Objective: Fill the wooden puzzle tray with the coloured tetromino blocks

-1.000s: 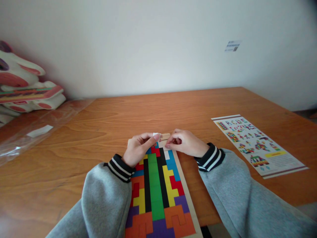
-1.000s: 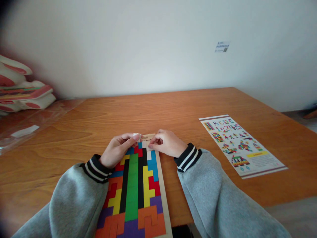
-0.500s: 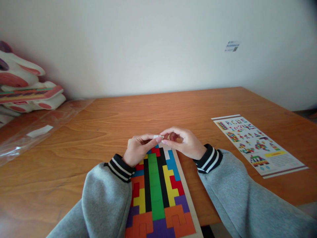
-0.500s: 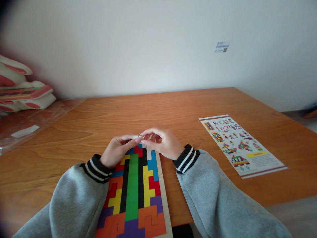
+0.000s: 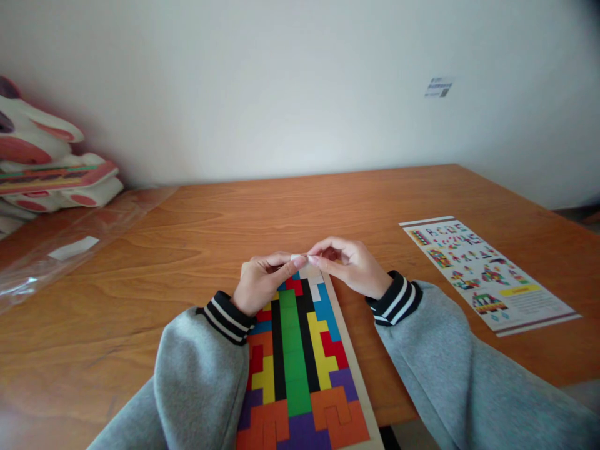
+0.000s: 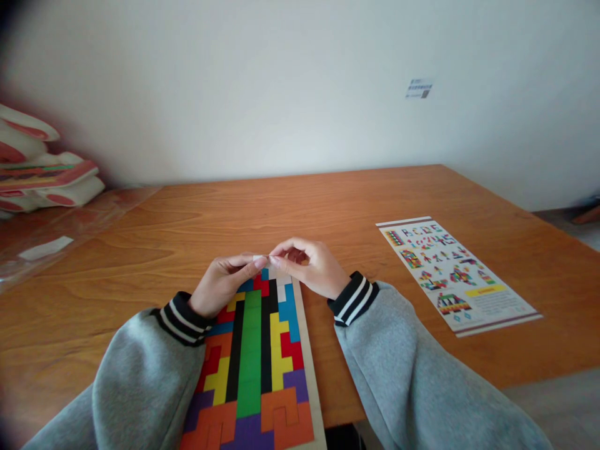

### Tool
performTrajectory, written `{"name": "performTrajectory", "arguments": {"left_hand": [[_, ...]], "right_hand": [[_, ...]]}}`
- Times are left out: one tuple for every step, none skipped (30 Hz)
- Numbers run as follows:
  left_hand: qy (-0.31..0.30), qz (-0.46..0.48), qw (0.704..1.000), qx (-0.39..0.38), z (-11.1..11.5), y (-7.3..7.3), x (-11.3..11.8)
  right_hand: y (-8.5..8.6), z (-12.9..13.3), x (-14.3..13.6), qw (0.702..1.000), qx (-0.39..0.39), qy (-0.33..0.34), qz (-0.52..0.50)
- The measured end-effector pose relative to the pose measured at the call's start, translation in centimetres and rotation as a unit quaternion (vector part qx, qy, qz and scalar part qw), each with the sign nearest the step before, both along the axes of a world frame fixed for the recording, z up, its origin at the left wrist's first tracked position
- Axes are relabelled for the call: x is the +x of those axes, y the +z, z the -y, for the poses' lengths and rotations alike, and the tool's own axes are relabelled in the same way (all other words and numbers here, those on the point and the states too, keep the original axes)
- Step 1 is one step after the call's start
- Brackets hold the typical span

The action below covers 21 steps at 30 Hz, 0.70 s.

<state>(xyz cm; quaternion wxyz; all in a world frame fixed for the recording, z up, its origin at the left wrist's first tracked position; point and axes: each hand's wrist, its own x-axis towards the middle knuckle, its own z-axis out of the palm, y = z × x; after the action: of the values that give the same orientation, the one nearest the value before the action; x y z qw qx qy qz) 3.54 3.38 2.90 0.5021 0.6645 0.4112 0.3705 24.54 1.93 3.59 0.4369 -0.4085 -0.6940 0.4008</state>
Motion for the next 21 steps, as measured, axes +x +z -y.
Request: {"name": "performTrajectory", "arguments": {"left_hand": [[0.010,0.002,1.000,0.006,-0.01,0.00,0.05],[0.018,0.009,1.000,0.010,-0.02,0.00,0.09],[0.025,0.019,0.999,0.012,-0.03,-0.02,0.13],[0.029,0.028,0.999,0.011,-0.05,-0.05,0.15],[0.030,0.035,0.999,0.009,-0.06,-0.09,0.16],[0.031,0.040,0.999,0.006,-0.08,-0.15,0.15],[0.031,0.040,0.999,0.003,-0.09,-0.21,0.13],[0.033,0.037,0.999,0.002,-0.11,-0.27,0.11],[0.035,0.033,0.999,0.001,-0.12,-0.34,0.09],[0.038,0.032,0.999,-0.001,-0.13,-0.38,0.08],[0.040,0.033,0.999,-0.004,-0.13,-0.41,0.08],[0.041,0.037,0.998,-0.008,-0.13,-0.41,0.10],[0.040,0.043,0.998,-0.011,-0.11,-0.39,0.13],[0.039,0.048,0.998,-0.013,-0.09,-0.33,0.18],[0.038,0.052,0.998,-0.014,-0.07,-0.26,0.24],[0.037,0.055,0.998,-0.014,-0.04,-0.18,0.29],[0.035,0.056,0.998,-0.014,-0.01,-0.10,0.34],[0.034,0.056,0.998,-0.014,0.01,-0.05,0.38],[0.034,0.056,0.998,-0.015,0.02,-0.04,0.40],[0.035,0.055,0.998,-0.016,0.01,-0.07,0.41],[0.036,0.053,0.998,-0.015,0.00,-0.14,0.40]], "right_hand": [[-0.03,-0.08,0.03,1.000,-0.007,-0.010,-0.007],[-0.10,-0.17,0.07,1.000,-0.014,-0.022,-0.014],[-0.21,-0.27,0.11,0.999,-0.018,-0.035,-0.018],[-0.35,-0.38,0.16,0.998,-0.020,-0.049,-0.018],[-0.49,-0.47,0.22,0.998,-0.021,-0.061,-0.011],[-0.62,-0.56,0.28,0.997,-0.022,-0.069,0.002],[-0.73,-0.63,0.34,0.997,-0.024,-0.073,0.018],[-0.80,-0.68,0.41,0.996,-0.027,-0.076,0.036],[-0.84,-0.71,0.47,0.995,-0.031,-0.078,0.053],[-0.86,-0.72,0.53,0.994,-0.035,-0.080,0.067],[-0.86,-0.71,0.58,0.993,-0.039,-0.081,0.079],[-0.85,-0.69,0.61,0.992,-0.043,-0.081,0.088],[-0.84,-0.65,0.62,0.991,-0.048,-0.079,0.097],[-0.82,-0.59,0.62,0.990,-0.053,-0.077,0.106],[-0.81,-0.53,0.59,0.989,-0.058,-0.076,0.116],[-0.80,-0.48,0.56,0.987,-0.062,-0.075,0.127],[-0.79,-0.43,0.51,0.985,-0.062,-0.074,0.142],[-0.78,-0.39,0.47,0.983,-0.059,-0.072,0.160],[-0.77,-0.38,0.43,0.980,-0.049,-0.072,0.181],[-0.75,-0.39,0.41,0.976,-0.035,-0.073,0.205],[-0.74,-0.41,0.40,0.971,-0.020,-0.074,0.228]]}}
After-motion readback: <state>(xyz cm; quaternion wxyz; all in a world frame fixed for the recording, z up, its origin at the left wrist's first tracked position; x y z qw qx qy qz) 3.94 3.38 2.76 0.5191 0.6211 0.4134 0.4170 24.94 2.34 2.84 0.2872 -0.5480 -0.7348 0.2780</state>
